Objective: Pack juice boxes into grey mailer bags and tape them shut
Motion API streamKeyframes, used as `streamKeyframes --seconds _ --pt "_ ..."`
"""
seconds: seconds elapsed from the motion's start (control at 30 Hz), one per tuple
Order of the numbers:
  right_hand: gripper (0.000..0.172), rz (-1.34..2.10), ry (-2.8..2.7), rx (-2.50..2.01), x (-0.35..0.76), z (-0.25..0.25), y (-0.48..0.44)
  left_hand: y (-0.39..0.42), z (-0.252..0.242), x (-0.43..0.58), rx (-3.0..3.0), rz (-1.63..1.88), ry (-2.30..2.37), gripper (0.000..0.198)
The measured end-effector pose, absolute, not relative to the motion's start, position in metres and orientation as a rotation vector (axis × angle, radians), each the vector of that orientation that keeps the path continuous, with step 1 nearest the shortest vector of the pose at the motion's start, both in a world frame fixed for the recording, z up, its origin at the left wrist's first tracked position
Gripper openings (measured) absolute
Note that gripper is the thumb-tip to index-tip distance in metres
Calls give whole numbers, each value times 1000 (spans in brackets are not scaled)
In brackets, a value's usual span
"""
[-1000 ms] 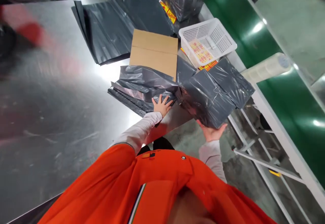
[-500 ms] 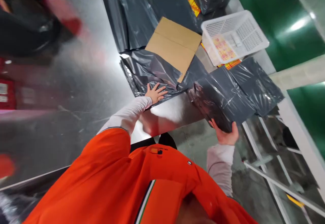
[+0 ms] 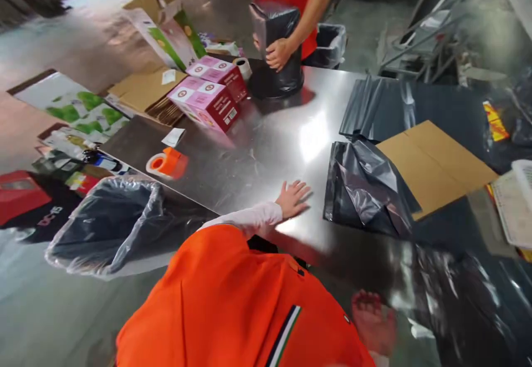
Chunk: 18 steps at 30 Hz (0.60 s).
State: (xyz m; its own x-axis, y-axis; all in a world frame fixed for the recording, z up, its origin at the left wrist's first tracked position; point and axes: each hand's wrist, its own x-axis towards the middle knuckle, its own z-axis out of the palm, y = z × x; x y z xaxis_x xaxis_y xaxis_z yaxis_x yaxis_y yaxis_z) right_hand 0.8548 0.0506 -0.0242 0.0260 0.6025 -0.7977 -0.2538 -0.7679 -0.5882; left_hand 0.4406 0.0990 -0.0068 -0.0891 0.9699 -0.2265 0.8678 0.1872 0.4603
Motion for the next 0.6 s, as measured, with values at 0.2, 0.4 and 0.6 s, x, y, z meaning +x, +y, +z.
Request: streamKeyframes --seconds 0.2,0.4,0.6 --pt "48 2027 -743 -1492 634 -20 139 -24 -2 230 1006 417 2632 66" --pt "60 1992 -1307 -1255 346 2 197 -83 0 19 694 682 2874 69" --pt "37 1067 -2376 -526 36 79 202 -167 -15 -53 327 509 3060 78"
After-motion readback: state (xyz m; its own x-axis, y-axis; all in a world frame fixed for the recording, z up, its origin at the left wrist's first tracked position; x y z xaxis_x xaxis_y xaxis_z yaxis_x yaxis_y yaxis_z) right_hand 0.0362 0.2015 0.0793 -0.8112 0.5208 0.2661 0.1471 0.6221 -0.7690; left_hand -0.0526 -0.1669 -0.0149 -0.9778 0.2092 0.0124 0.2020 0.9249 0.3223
